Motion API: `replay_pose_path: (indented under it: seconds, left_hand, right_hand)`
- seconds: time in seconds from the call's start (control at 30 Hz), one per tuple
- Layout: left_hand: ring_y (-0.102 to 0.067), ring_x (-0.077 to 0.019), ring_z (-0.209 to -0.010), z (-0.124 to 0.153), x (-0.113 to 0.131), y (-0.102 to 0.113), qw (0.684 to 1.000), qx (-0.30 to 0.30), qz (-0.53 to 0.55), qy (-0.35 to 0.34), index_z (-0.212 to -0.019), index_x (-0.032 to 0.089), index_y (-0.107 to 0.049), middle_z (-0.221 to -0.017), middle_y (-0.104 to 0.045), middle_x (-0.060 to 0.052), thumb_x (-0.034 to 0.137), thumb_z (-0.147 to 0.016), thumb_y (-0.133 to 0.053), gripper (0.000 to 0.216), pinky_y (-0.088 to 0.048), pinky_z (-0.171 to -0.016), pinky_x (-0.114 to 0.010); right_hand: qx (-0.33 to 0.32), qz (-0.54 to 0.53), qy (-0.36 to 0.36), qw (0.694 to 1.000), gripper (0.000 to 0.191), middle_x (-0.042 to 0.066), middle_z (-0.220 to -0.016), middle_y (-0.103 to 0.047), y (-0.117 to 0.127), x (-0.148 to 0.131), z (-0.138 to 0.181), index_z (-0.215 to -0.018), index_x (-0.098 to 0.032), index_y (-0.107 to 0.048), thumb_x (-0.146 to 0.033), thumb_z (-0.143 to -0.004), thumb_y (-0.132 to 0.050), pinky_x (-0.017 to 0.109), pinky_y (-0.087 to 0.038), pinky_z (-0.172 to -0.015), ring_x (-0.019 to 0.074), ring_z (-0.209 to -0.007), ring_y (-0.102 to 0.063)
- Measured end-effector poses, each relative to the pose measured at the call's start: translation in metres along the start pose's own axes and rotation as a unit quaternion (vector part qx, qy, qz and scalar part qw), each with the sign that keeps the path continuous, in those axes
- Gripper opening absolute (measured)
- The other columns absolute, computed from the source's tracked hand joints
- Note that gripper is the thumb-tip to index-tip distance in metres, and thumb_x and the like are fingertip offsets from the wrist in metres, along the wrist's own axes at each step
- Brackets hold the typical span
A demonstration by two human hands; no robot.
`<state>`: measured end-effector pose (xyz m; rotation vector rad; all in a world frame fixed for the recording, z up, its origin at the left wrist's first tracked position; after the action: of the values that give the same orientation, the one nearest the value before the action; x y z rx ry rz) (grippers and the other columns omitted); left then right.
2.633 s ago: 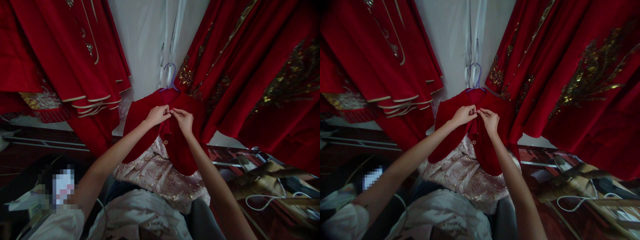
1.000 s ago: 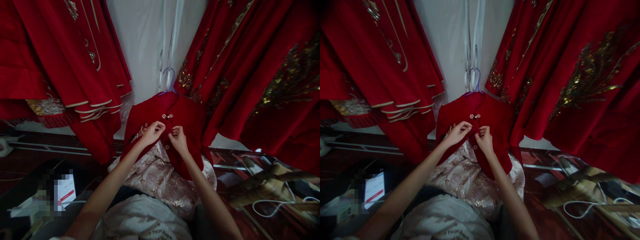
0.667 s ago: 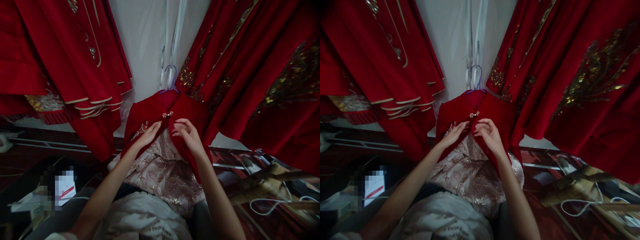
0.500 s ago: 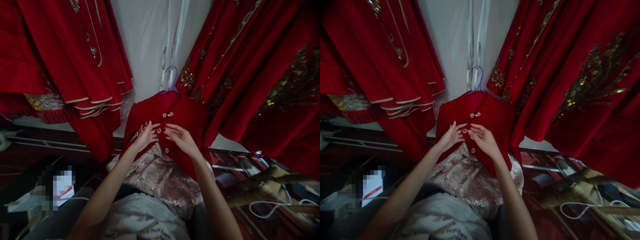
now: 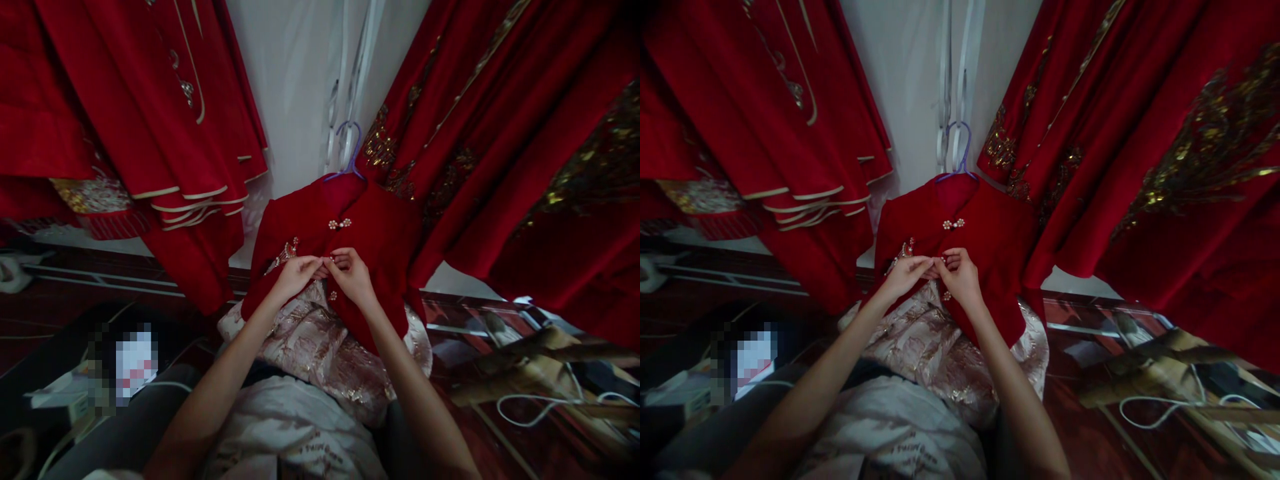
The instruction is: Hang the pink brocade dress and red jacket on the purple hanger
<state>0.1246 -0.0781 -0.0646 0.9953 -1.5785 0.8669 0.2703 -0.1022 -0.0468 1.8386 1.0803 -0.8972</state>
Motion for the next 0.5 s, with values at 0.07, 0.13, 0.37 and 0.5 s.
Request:
replay_pose_path:
  seconds: [0.07,0.13,0.37,0.5]
  left_hand:
    - [-0.068,-0.0167,-0.068,0.000,0.003,0.003,0.998,0.016,-0.060,-0.028,-0.086,0.014,-0.070,-0.075,-0.072,-0.007,0.048,-0.081,-0.062,0.035,-0.056,-0.070,-0.031]
    - [-0.067,-0.0158,-0.069,-0.002,0.007,0.012,0.985,0.062,-0.141,-0.074,-0.082,0.016,-0.070,-0.076,-0.072,-0.005,0.044,-0.083,-0.061,0.029,-0.055,-0.071,-0.030]
    - [-0.061,-0.0132,-0.079,-0.018,-0.001,0.057,0.923,0.229,-0.287,-0.114,-0.102,0.016,-0.057,-0.097,-0.064,-0.006,0.022,-0.071,-0.070,0.034,-0.050,-0.067,-0.025]
    - [-0.057,-0.0122,-0.077,-0.022,-0.018,0.060,0.922,0.241,-0.282,-0.112,-0.104,0.017,-0.051,-0.094,-0.059,-0.005,0.021,-0.071,-0.068,0.037,-0.048,-0.066,-0.024]
  right_hand:
    - [0.006,-0.026,-0.012,1.000,0.033,0.004,-0.081,-0.065,0.001,0.002,-0.001,-0.095,-0.019,-0.057,-0.040,-0.074,-0.069,0.028,-0.054,-0.064,0.0149,-0.069,-0.063]
    - [0.006,-0.038,-0.015,0.999,0.033,0.004,-0.081,-0.065,0.004,0.002,-0.002,-0.096,-0.019,-0.058,-0.039,-0.073,-0.069,0.027,-0.054,-0.065,0.0146,-0.069,-0.063]
    - [-0.037,-0.047,-0.009,0.998,0.033,0.001,-0.076,-0.062,0.011,0.003,-0.006,-0.095,-0.020,-0.057,-0.042,-0.073,-0.070,0.025,-0.052,-0.059,0.0126,-0.066,-0.061]
    - [-0.096,-0.020,-0.022,0.995,0.029,-0.001,-0.076,-0.060,0.010,0.010,-0.005,-0.101,-0.021,-0.058,-0.036,-0.077,-0.065,0.025,-0.052,-0.058,0.0119,-0.064,-0.059]
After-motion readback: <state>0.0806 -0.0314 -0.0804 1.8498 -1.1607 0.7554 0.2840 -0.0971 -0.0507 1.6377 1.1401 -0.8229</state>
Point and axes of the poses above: each hand's wrist, its own z-axis away from the middle knuckle, its own y-axis out of the back of the hand, x = y × z, the point moved 2 cm from there along -z, towards the middle knuckle
